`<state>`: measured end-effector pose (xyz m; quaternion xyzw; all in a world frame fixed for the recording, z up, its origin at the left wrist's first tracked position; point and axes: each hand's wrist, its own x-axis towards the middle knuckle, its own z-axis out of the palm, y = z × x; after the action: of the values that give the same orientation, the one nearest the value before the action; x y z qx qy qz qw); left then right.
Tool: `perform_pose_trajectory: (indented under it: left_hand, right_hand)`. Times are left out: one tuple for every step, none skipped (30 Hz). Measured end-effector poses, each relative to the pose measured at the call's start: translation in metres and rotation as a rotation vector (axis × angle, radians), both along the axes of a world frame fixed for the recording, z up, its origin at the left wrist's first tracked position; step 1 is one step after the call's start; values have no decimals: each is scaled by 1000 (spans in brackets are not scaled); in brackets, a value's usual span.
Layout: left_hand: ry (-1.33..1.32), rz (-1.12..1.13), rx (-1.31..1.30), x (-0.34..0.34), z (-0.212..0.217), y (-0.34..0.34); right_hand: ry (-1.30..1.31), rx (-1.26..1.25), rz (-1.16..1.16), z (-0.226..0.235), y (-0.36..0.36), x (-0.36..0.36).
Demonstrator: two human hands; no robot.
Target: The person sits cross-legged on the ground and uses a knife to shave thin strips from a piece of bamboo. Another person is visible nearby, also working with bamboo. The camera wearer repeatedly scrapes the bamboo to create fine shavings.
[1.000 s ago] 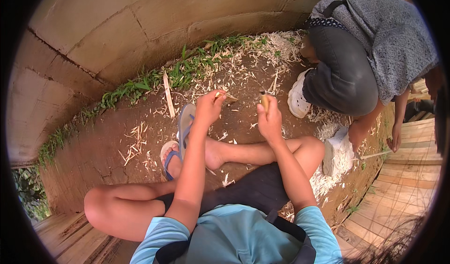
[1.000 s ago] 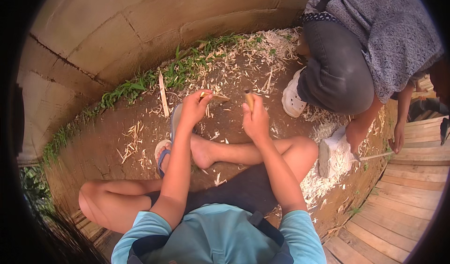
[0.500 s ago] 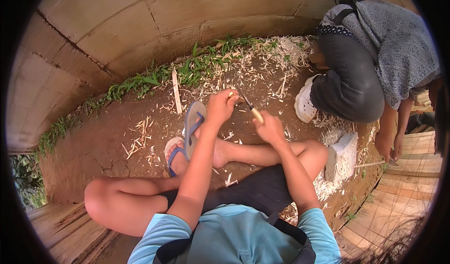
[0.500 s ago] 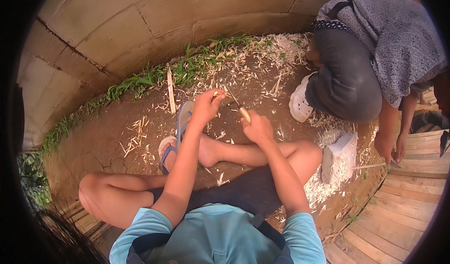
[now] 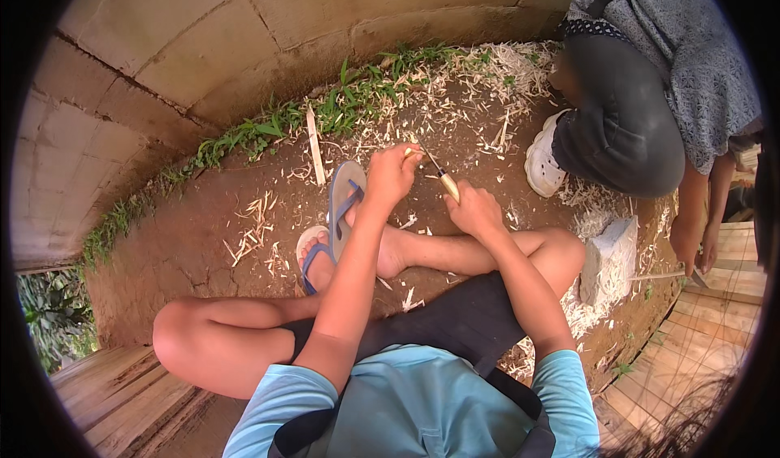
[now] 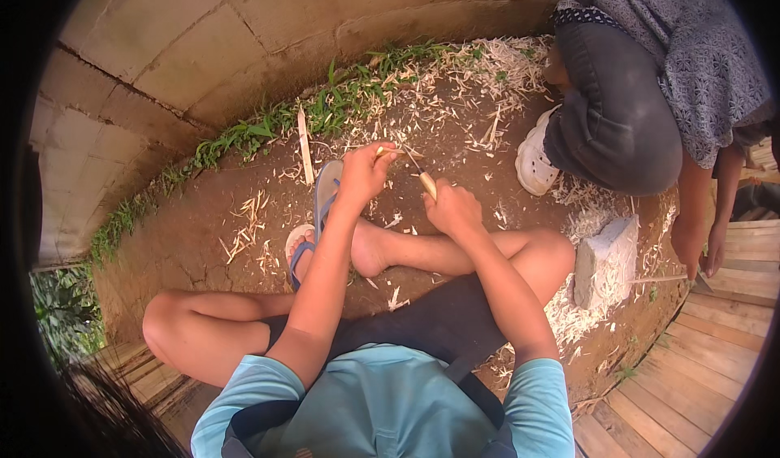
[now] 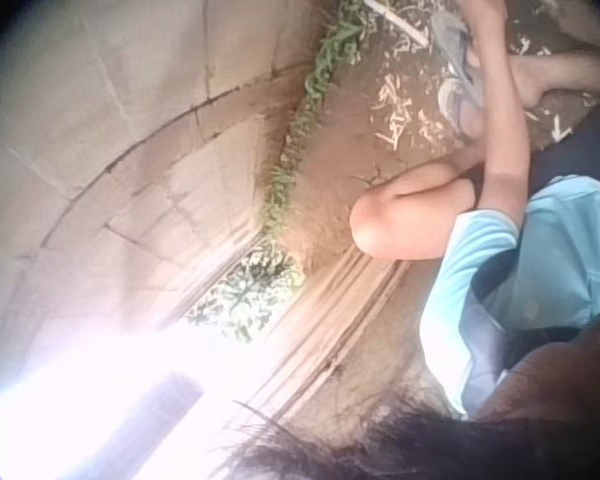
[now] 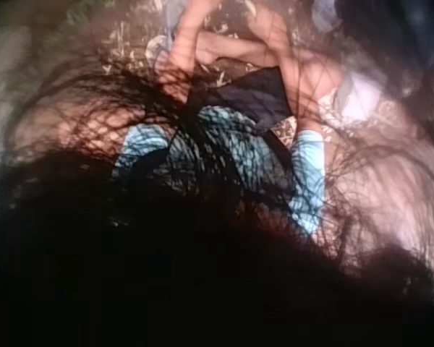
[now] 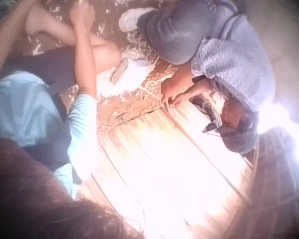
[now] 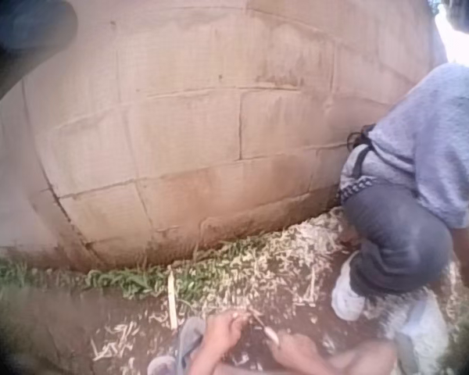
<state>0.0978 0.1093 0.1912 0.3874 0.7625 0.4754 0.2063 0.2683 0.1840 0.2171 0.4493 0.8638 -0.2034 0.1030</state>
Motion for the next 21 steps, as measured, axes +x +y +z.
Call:
perform_pose_trajectory:
  left_hand:
    - [72,-7,64,-1,-7,2]
    - [144,-12,126,-2,-15,5]
    - [209,-9,173,1,-25,3]
    - [130,-14,103,3,-17,3]
    - [137,-4,95,3,-15,1]
    - [148,-5,97,3,-11,1]
    - [157,-13,103,5,-7,3]
    - [80,-13,39,7,0,2]
    - [95,-4,37,6,0,0]
    - [106,-3,40,6,-4,0]
    - [118,-2,45,6,-7,1]
    - [98,12,17,6,-3,-2]
    - [39,9,-26,6,1,-3]
    - [-20,6,-70,4,5,-3]
    - [-86,16,-109,6,12,-4]
    - [-60,24,-84,5,8,-5]
    - [-33,33,-59,5,3,-6]
    - [-4,39,-32,2,-1,-5]
    - [10,39,-21,3,1,-6]
    - [24,39,-11,2,2,-6]
    - [44,34,-3,2,4,-7]
  right_hand:
    - [32,32,9,10,-2,-5]
    - [288,54,-1,26,-2,-6]
    - [537,57,-7,44,-5,-5]
    - [791,55,-28,54,-8,-4]
    - [1002,51,-37,55,-9,-2]
    - [1153,-3,-29,37,-5,2]
    - [1302,-48,-27,12,0,6]
    - [886,2,-18,-5,2,8]
    - [473,46,0,-17,4,5]
    - [55,91,8,-22,6,4]
    - [29,72,6,-25,7,6]
    - [3,43,17,-24,5,3]
    - [-23,15,28,-21,1,-1]
    - [50,13,2,-17,1,-5]
    - [174,8,4,-7,-1,-8]
    - [302,2,8,1,-3,-12]
    - [430,-7,13,10,-4,-16]
    - [619,36,2,21,-5,-18]
    - [804,67,-15,30,-10,-16]
    - [989,97,-34,33,-13,-15]
    - [891,118,-50,20,-12,-13]
